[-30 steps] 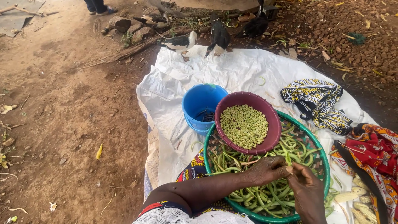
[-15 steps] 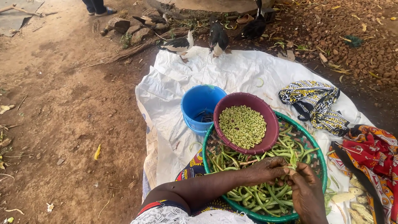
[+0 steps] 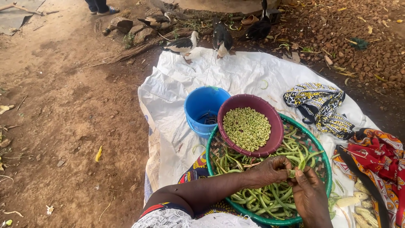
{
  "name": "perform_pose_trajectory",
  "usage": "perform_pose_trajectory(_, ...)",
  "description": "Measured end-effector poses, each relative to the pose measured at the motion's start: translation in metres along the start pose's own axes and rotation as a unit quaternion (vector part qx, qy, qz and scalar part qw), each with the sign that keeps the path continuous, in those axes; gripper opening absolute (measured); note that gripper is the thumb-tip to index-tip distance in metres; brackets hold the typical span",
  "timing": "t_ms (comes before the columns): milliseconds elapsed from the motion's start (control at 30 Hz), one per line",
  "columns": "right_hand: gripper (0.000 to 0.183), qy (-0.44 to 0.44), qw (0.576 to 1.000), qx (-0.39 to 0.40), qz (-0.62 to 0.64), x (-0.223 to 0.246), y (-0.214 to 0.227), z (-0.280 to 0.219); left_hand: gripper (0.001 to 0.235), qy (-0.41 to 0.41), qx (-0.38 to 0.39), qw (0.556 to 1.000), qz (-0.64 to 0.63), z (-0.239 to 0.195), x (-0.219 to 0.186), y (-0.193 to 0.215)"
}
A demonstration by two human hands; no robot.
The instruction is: The person sits on the ground and shells green beans by hand, removing the seeds from the pods and placing them into a bowl. The empty bean pods are discarded into a basket below.
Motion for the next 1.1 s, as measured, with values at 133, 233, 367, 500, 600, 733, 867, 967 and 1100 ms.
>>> perform_pose_trajectory(133,0.012,0.005,1.0,-0.004,0.002,0.009,-0.006,-0.003,0.012,-0.102,0.017,0.99,0.101,-0.003,-0.01,0.0)
perform_pose_trajectory(233,0.023,0.037,0.998,-0.032,0.045,0.014,-0.003,0.0,0.03,-0.115,-0.01,0.965,0.235,-0.01,-0.034,-0.006)
perform_pose_trajectory(367,0.018,0.107,0.986,-0.063,-0.109,0.039,-0.02,-0.014,0.027,-0.112,-0.084,0.959,0.248,-0.005,-0.048,0.002)
perform_pose_trajectory(500,0.048,0.087,0.923,-0.12,-0.355,0.066,-0.058,-0.037,0.078,-0.126,-0.133,0.97,0.16,0.003,-0.108,0.013)
perform_pose_trajectory(600,0.047,0.088,0.925,-0.101,-0.355,0.052,-0.045,-0.028,0.086,-0.149,-0.226,0.958,0.09,0.011,-0.183,0.039)
perform_pose_trajectory(733,0.038,0.108,0.93,-0.094,-0.339,0.053,-0.049,-0.035,0.094,-0.137,-0.265,0.954,0.021,0.041,-0.229,0.088)
perform_pose_trajectory(867,0.043,0.111,0.971,-0.076,-0.196,0.035,-0.027,-0.008,0.057,-0.243,-0.222,0.931,0.158,0.027,-0.241,0.062)
perform_pose_trajectory(967,0.042,0.13,0.984,-0.084,-0.09,0.041,-0.011,-0.004,0.036,-0.259,-0.179,0.904,0.288,0.014,-0.197,0.026)
perform_pose_trajectory(1100,0.025,0.146,0.976,-0.13,-0.099,0.058,0.008,0.005,0.03,-0.206,-0.116,0.926,0.294,-0.001,-0.129,0.002)
Point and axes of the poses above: each hand's wrist, its own z-axis towards the middle knuckle, its own y-axis out of the back of the hand, x = y × z, the point moved 5 cm from there along z, towards the middle knuckle, and after that the axes turned 8 degrees about -x, right-handed, at the moved point
